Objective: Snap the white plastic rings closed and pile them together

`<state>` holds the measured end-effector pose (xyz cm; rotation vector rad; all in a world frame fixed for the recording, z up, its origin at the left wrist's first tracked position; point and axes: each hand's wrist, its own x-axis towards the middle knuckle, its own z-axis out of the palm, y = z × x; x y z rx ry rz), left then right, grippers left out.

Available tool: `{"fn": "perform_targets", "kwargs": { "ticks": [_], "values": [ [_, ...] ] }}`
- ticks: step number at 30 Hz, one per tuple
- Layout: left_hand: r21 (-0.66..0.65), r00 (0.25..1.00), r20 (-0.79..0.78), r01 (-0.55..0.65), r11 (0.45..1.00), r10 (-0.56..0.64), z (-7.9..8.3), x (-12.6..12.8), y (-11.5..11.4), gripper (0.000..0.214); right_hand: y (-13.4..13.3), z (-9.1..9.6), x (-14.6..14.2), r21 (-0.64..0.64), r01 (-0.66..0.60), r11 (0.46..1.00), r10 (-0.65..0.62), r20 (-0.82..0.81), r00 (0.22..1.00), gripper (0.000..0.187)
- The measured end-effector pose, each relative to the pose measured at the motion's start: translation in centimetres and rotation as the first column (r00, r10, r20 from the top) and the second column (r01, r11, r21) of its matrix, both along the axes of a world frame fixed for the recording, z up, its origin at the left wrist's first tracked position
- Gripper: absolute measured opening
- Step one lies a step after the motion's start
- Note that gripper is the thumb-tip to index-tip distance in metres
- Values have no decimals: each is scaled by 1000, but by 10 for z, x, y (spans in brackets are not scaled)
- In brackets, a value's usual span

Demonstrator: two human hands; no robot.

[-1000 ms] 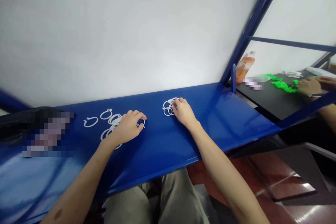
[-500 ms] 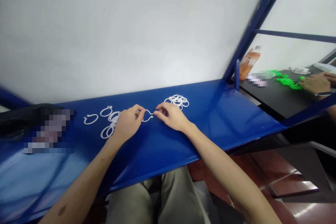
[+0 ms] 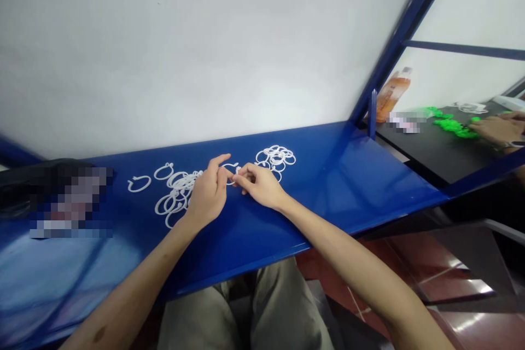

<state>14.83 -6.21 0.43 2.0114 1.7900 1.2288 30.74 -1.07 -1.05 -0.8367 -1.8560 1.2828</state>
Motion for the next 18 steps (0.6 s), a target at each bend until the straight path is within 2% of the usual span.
{"fn": "perform_targets", "kwargs": {
  "ticks": [4, 7, 11, 13, 18],
  "values": [
    [7, 998, -51, 35, 999, -35, 1, -1, 2, 29, 5, -1, 4, 80, 141, 987, -138, -39, 990, 24],
    [-58, 990, 120, 82, 995, -74, 3, -2, 3, 17, 7, 0, 7, 240, 167, 956, -167, -21, 986, 19],
    [-178, 914, 393, 180, 967, -98, 4, -8, 5, 19, 4, 5, 8, 394, 83, 915, -103, 31, 994, 15],
    [-187, 897, 426, 217, 958, -120, 4, -10, 6, 17, 4, 6, 10, 425, 37, 904, -66, 53, 996, 15],
    [-170, 902, 397, 251, 953, -167, 4, -12, 4, 8, 6, 8, 20, 515, -77, 854, 5, 140, 990, 19]
  ]
}}
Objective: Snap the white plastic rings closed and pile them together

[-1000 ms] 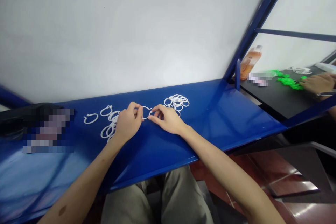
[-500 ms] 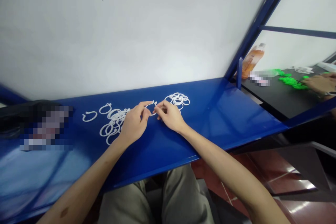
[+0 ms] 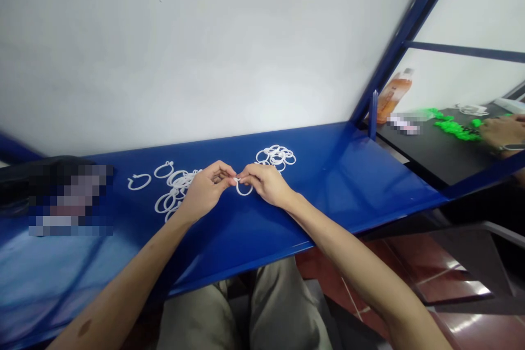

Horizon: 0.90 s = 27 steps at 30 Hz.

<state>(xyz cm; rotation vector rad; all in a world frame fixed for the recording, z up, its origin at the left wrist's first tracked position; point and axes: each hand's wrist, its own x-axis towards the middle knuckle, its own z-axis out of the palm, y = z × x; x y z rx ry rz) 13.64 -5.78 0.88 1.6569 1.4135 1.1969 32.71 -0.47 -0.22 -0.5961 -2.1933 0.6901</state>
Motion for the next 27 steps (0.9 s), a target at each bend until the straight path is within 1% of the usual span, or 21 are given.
{"fn": "perform_targets", "kwargs": {
  "ticks": [5, 10, 12, 16, 18, 20, 21, 22, 23, 24, 25, 26, 27],
  "values": [
    [-22, 997, -71, -6, 1000, 5, 0, -2, 0, 8, 1, 2, 5, 104, -58, 993, 45, 117, 992, 26],
    [-42, 994, -110, -11, 999, 6, 2, -5, -1, 6, -1, 5, 6, 157, -106, 982, 83, 149, 985, 29],
    [-55, 992, -121, 9, 998, -16, 2, -6, -1, 7, -1, 5, 6, 175, -121, 977, 91, 168, 982, 28],
    [-54, 981, -175, 71, 996, -80, 0, -8, 1, 9, 0, 3, 3, 185, -114, 976, 70, 227, 971, 27],
    [5, 966, -254, 51, 999, -48, -1, -8, 3, 9, 3, 2, 3, 190, -77, 979, 29, 241, 970, 26],
    [126, 915, -400, -4, 992, 55, -1, -10, 5, 11, 9, 2, 8, 203, 18, 979, -66, 229, 971, 25],
    [192, 866, -483, -36, 981, 126, -1, -12, 6, 14, 13, 2, 12, 212, 98, 972, -144, 216, 966, 25],
    [247, 802, -563, -67, 967, 200, 0, -15, 6, 16, 18, 2, 17, 218, 189, 958, -233, 200, 952, 24],
    [285, 729, -631, -99, 953, 265, 0, -18, 6, 19, 23, 2, 24, 221, 289, 931, -331, 185, 925, 24],
    [302, 657, -686, -134, 944, 312, 0, -22, 7, 22, 28, 2, 31, 221, 375, 900, -415, 176, 893, 23],
    [303, 592, -730, -168, 938, 341, 0, -26, 7, 23, 33, 2, 38, 213, 432, 876, -469, 174, 866, 23],
    [296, 539, -764, -197, 935, 355, -1, -31, 7, 24, 38, 2, 44, 215, 461, 861, -500, 188, 846, 22],
    [284, 498, -791, -217, 934, 356, -2, -34, 7, 25, 42, 1, 49, 222, 463, 858, -506, 212, 836, 21]
  ]
}}
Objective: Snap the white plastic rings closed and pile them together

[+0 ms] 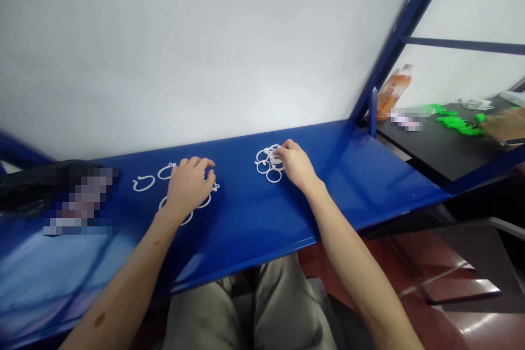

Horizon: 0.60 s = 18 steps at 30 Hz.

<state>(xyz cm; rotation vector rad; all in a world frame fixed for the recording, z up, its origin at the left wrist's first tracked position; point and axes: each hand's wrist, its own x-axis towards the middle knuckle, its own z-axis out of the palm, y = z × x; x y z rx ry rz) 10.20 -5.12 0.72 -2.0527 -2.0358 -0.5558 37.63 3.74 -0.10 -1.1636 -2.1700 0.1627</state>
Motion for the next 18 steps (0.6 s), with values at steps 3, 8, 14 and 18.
{"fn": "perform_targets", "kwargs": {
  "ticks": [3, 8, 14, 18],
  "values": [
    [-55, 999, -43, -33, 998, 31, -5, -8, 0, 28, 7, -3, 8, -30, -30, 999, 31, 57, 998, 19],
    [-125, 999, 20, 29, 992, -27, -9, -9, 2, 30, 6, -8, 3, -51, 1, 999, 5, 107, 994, 15],
    [-137, 976, 177, 154, 979, -128, -8, -10, 7, 35, 4, -5, 0, -10, 7, 1000, -6, 76, 997, 10],
    [-67, 919, 340, 236, 969, -200, 0, -11, 7, 39, 1, -3, -4, 46, 9, 999, -10, 29, 1000, 11]
  ]
}}
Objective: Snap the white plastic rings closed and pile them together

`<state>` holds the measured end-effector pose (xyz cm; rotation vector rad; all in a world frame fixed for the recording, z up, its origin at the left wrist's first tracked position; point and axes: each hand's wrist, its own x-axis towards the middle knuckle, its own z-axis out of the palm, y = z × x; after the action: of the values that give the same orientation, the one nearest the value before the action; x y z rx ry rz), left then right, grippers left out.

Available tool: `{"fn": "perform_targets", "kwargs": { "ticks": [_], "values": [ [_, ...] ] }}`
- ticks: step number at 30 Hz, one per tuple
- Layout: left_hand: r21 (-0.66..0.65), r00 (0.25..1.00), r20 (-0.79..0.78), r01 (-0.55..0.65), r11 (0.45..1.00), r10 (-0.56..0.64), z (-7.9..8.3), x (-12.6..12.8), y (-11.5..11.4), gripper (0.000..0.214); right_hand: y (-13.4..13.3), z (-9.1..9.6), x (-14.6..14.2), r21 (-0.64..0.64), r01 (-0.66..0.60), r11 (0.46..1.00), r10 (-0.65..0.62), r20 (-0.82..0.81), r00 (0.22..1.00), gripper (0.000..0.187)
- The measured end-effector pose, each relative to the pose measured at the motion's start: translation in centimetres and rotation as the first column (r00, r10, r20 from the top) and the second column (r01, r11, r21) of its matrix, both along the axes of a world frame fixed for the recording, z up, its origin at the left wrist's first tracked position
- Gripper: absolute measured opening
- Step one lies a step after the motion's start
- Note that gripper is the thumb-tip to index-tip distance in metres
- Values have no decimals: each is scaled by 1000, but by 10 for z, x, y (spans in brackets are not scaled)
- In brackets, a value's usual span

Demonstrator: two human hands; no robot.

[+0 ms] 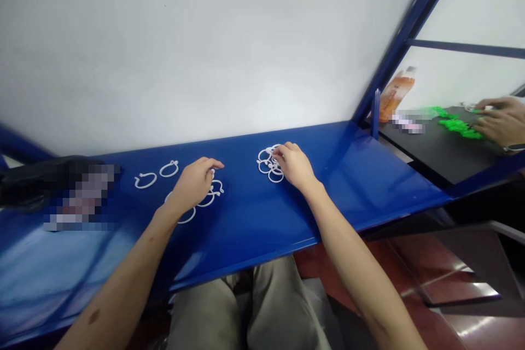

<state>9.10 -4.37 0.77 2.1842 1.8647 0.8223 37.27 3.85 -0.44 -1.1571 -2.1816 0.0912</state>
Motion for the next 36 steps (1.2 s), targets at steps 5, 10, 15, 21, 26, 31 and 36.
{"fn": "perform_targets", "kwargs": {
  "ticks": [5, 10, 15, 21, 26, 31, 36],
  "values": [
    [-12, 994, -18, 109, 994, -109, 11, -1, -8, 40, -9, 2, -11, 26, -51, 998, 51, -23, 998, 13],
    [-151, 961, -146, 213, 965, -235, 2, 2, -10, 24, -21, 3, -25, 29, -116, 993, 117, -17, 993, 13],
    [-146, 980, -99, 156, 977, -172, 0, 4, -5, 24, -30, -1, -39, 15, -218, 976, 217, 41, 975, 14],
    [3, 903, 393, 189, 982, -175, 18, 18, -11, 9, -45, 4, -47, -25, -330, 944, 331, 29, 943, 18],
    [5, 577, 806, 211, 977, -129, 11, 28, -9, 28, -60, 6, -56, -118, -426, 897, 418, -90, 904, 45],
    [68, 282, 950, 237, 969, -136, -2, 40, -6, 33, -63, -1, -63, -196, -428, 882, 391, -201, 898, 79],
    [79, 142, 984, 196, 977, -108, -1, 50, -7, 36, -63, -6, -67, -196, -406, 892, 359, -236, 903, 86]
  ]
}}
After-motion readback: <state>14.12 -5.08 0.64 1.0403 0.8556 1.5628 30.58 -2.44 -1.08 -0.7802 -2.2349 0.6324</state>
